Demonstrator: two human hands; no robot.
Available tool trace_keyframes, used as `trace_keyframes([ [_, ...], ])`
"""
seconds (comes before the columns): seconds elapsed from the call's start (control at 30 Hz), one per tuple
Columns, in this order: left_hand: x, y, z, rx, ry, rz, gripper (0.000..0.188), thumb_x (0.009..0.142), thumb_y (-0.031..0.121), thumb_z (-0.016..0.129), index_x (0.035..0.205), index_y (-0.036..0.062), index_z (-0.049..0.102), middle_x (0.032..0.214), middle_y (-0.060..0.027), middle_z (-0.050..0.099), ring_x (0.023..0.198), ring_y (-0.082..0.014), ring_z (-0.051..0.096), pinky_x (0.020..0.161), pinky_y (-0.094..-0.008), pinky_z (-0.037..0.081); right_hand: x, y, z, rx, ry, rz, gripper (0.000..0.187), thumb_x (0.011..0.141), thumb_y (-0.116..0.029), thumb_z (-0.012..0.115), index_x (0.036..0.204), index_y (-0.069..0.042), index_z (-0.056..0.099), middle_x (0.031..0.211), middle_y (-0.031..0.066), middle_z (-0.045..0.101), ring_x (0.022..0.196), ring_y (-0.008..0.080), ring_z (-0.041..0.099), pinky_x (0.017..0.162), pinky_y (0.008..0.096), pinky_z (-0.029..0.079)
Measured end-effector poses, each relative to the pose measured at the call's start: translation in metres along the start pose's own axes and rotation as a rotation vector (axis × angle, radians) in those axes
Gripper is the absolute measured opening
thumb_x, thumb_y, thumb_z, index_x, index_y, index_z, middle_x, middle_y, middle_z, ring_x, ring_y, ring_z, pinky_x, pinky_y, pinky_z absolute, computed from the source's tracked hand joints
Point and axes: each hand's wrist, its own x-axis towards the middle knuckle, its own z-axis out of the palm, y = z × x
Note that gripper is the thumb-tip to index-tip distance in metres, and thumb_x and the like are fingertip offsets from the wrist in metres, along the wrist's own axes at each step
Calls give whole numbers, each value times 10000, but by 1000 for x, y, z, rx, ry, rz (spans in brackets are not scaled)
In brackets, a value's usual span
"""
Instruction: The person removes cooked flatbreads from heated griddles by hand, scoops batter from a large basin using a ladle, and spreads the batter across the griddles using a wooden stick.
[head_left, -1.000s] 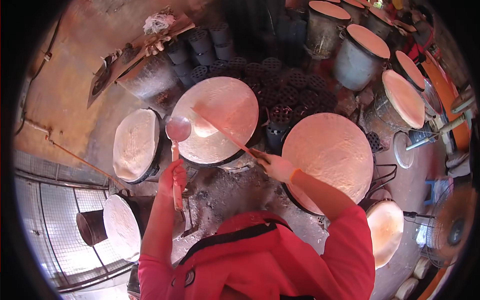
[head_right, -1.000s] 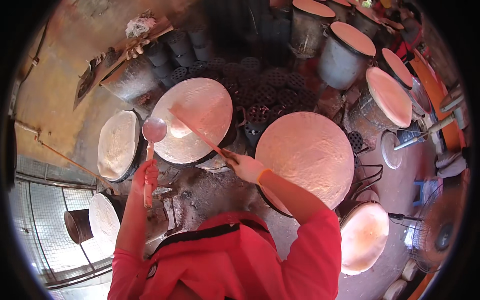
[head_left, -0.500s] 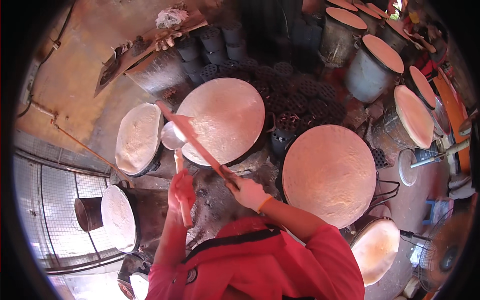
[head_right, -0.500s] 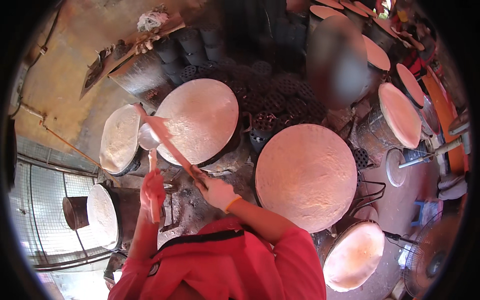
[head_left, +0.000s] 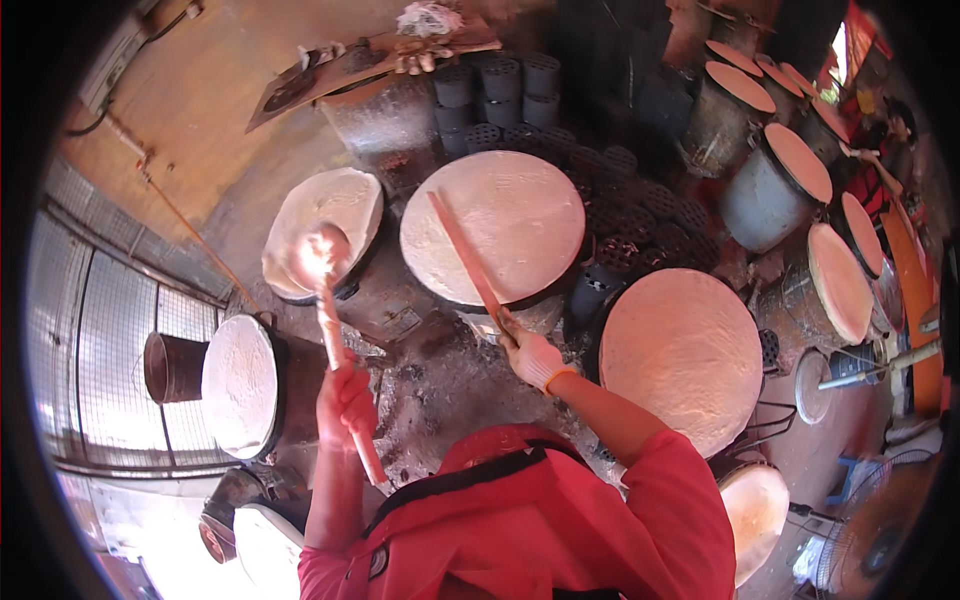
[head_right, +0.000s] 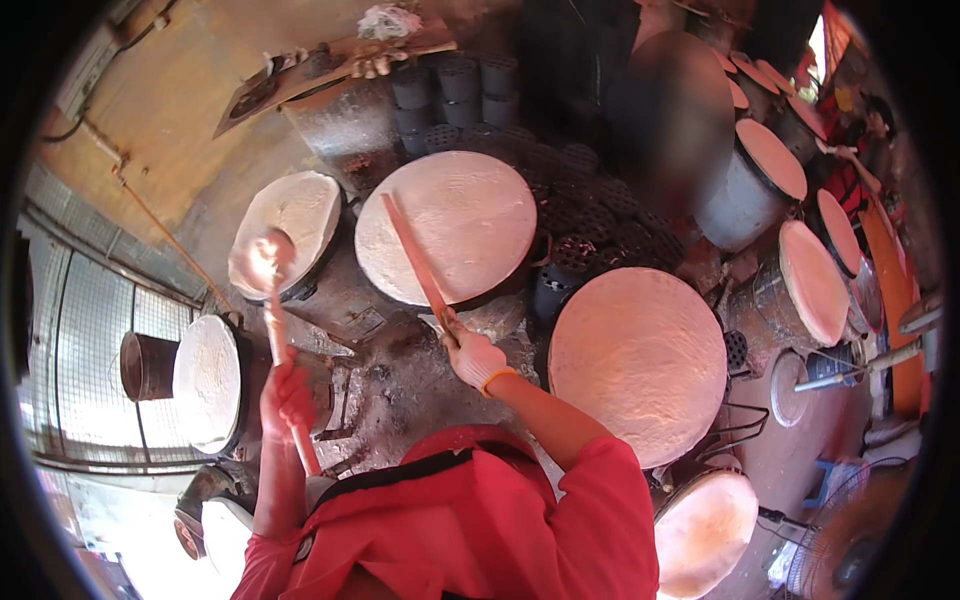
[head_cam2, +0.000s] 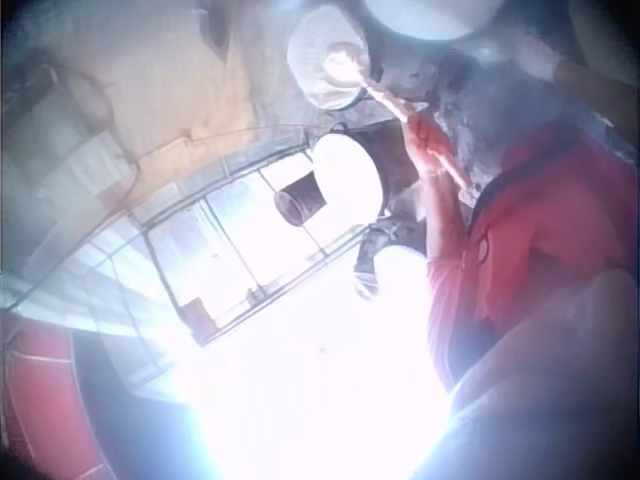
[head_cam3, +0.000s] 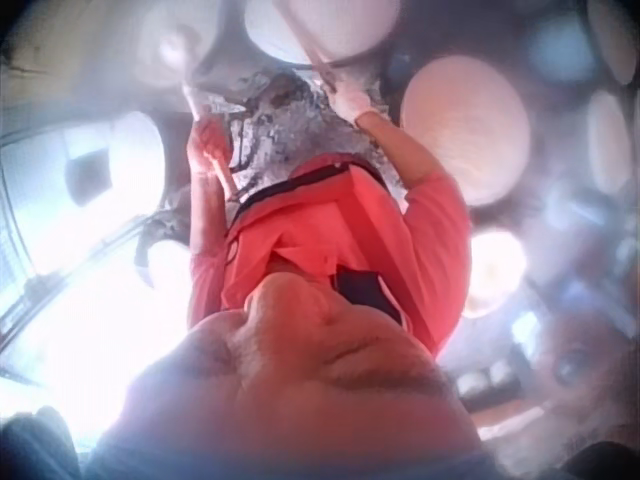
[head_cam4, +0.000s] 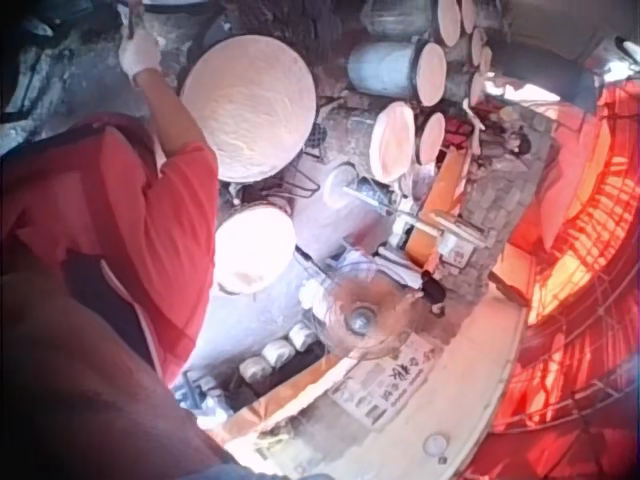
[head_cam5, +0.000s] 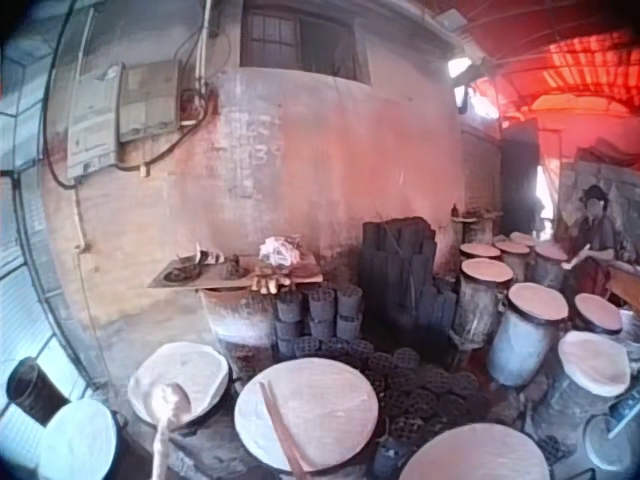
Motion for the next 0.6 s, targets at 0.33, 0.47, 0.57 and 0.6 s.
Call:
trace_keyframes([
  [0.33,-176,42,-43,-87,78,22,216,1081,191,381,1192,127,555,629,14,395,386,-83,352,308,-247,315,-44,-45,46,69,77,73,507,1012,-293,530,1505,-254,418,1417,145,550,1241,336,581,993,366,486],
  [0.47,-183,60,-116,-302,221,-23,154,1072,203,412,993,140,527,616,34,391,390,-80,349,305,-248,313,-61,-75,86,-212,-35,-7,588,994,-282,564,1541,-259,349,1441,139,531,1251,329,576,1011,360,476],
  [0.57,-207,56,-157,-550,274,-25,136,1069,199,418,990,142,513,611,35,386,395,-81,366,309,-246,321,-58,-120,105,-264,-107,33,656,981,-289,584,1565,-253,288,1446,146,522,1248,337,576,1015,372,474],
  [0.6,-216,55,-155,-454,271,-20,119,1066,191,418,1020,138,515,610,33,382,386,-82,361,303,-249,320,-56,-131,107,-280,-151,47,670,978,-293,590,1569,-254,276,1443,154,522,1243,342,579,1013,377,476],
])
